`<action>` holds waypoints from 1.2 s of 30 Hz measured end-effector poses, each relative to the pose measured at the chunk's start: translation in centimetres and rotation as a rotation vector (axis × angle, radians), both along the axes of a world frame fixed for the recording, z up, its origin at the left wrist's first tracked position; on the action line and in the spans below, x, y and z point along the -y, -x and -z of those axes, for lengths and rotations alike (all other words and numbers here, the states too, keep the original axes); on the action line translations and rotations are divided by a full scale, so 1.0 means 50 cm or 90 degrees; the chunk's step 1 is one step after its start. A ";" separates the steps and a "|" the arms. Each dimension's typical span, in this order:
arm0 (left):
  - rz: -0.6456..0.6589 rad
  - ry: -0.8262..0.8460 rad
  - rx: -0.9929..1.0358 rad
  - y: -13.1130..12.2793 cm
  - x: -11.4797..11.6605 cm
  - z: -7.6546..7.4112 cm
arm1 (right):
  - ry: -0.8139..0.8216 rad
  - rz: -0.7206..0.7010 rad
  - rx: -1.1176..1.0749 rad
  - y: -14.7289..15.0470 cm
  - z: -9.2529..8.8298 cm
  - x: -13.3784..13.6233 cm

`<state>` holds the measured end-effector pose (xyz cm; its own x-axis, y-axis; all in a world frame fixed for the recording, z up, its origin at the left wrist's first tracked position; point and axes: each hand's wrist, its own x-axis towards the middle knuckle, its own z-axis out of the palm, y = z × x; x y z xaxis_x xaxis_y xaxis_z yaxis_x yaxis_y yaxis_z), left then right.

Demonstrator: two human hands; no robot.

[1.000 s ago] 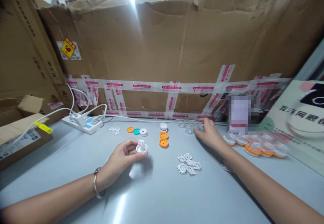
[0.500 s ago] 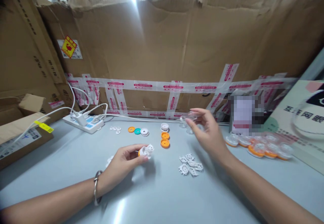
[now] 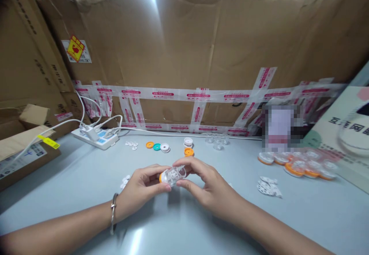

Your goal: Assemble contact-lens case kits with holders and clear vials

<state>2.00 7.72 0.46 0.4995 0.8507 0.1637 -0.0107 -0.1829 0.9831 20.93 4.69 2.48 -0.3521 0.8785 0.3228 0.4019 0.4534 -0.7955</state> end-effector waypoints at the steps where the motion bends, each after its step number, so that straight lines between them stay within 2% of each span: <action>1: -0.001 0.000 -0.002 0.000 0.000 0.001 | -0.002 -0.002 -0.001 0.001 0.000 0.000; 12: 0.007 -0.031 -0.043 0.002 0.001 -0.002 | -0.019 -0.011 0.006 0.003 0.004 0.000; 18: 0.024 -0.098 -0.127 0.006 0.006 0.001 | 0.007 0.027 0.038 0.001 0.009 0.000; 24: 0.029 -0.133 -0.135 -0.004 0.019 -0.003 | 0.043 0.115 0.126 0.012 0.029 0.001; 26: 0.015 -0.101 -0.122 -0.005 0.020 -0.004 | 0.045 0.095 0.143 0.008 0.026 0.001; 29: -0.009 -0.049 -0.103 -0.004 0.017 -0.005 | 0.031 0.058 0.080 -0.006 0.007 0.001; 33: 0.007 -0.033 -0.084 -0.001 0.015 -0.003 | 0.026 -0.048 0.088 -0.012 -0.013 0.002; 36: 0.017 -0.055 -0.094 -0.001 0.017 0.000 | 0.072 0.024 0.137 -0.007 -0.005 0.000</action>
